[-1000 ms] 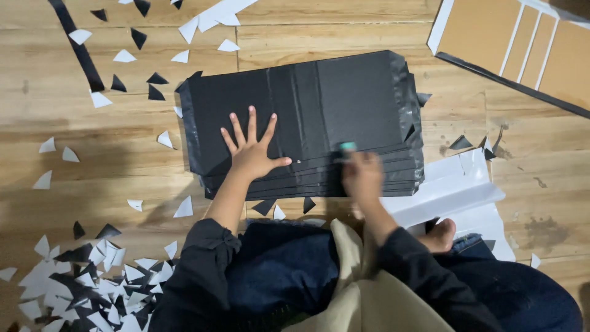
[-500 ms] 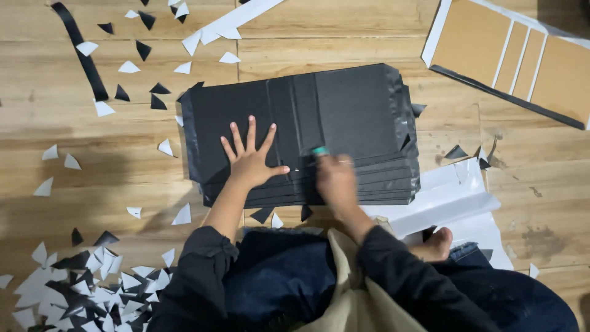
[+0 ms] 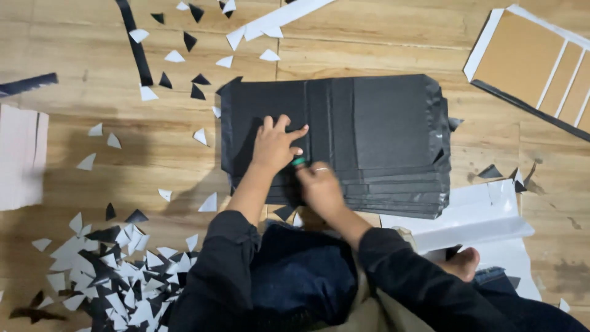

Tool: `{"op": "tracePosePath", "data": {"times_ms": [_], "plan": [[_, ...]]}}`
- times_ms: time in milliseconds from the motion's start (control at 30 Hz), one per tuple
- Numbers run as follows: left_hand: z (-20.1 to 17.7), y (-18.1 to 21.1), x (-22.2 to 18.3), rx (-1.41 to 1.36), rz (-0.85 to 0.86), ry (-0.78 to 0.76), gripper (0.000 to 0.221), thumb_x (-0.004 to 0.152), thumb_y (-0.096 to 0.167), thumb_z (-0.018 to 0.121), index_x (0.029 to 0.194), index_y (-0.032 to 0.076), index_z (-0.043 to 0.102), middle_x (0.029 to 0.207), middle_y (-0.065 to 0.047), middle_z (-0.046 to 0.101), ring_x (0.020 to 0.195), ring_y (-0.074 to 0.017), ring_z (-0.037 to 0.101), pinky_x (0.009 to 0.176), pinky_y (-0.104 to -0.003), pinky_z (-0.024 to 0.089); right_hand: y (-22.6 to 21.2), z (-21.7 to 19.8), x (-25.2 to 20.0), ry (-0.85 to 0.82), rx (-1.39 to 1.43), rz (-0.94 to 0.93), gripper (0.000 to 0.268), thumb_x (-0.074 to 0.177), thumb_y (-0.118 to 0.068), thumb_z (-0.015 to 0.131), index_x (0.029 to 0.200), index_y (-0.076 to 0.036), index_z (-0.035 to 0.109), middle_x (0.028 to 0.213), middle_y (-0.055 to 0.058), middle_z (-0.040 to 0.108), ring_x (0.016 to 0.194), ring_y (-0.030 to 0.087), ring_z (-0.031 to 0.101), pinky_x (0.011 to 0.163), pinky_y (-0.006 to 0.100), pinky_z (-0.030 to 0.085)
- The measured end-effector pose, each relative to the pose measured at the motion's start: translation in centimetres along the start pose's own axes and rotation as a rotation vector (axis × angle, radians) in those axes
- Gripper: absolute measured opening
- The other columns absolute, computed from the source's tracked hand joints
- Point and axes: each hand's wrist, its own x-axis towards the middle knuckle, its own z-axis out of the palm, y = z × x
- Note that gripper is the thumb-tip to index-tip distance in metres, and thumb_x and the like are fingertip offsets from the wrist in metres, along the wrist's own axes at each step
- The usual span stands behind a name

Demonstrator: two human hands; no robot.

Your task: Manually assembling folders by folding black material over cardboard bases and smoothing the edges with a tool.

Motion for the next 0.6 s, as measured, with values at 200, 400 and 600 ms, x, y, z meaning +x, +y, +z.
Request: {"op": "tracePosePath", "data": {"times_ms": [200, 400, 600], "plan": [[0.1, 0.5, 1.8, 0.006, -0.011, -0.043, 0.039, 0.076, 0.038, 0.070, 0.113, 0.035, 0.058, 0.105, 0.000, 0.042, 0.103, -0.0256, 0.044, 0.086, -0.038, 0.043, -5.0, 4.8, 2.2, 0.165, 0.153, -0.468, 0.015, 0.078, -0.010, 0.055, 0.072, -0.019, 0.066, 0.063, 0.008, 0.054, 0.062, 0.024, 0.055, 0.072, 0.034, 0.047], [-0.7, -0.2, -1.1, -0.303, -0.145, -0.074, 0.075, 0.084, 0.043, 0.062, 0.147, 0.031, 0.024, 0.153, -0.023, -0.003, 0.140, -0.0433, -0.008, 0.110, -0.059, -0.006, -1.0, -0.1, 0.4, 0.050, 0.124, -0.179, 0.020, 0.087, -0.016, 0.051, 0.102, -0.021, 0.062, 0.081, 0.010, 0.059, 0.078, 0.027, 0.060, 0.068, 0.036, 0.048], [-2.3, 0.3, -1.0, -0.343, -0.162, -0.177, 0.063, 0.086, 0.037, 0.062, 0.143, 0.033, 0.035, 0.154, -0.019, -0.006, 0.140, -0.0402, -0.014, 0.109, -0.058, -0.010, 11.8, -4.8, -5.7, 0.062, -0.001, 0.403, 0.030, 0.075, -0.010, 0.065, 0.104, -0.018, 0.067, 0.083, 0.014, 0.054, 0.078, 0.034, 0.059, 0.067, 0.039, 0.049]]}}
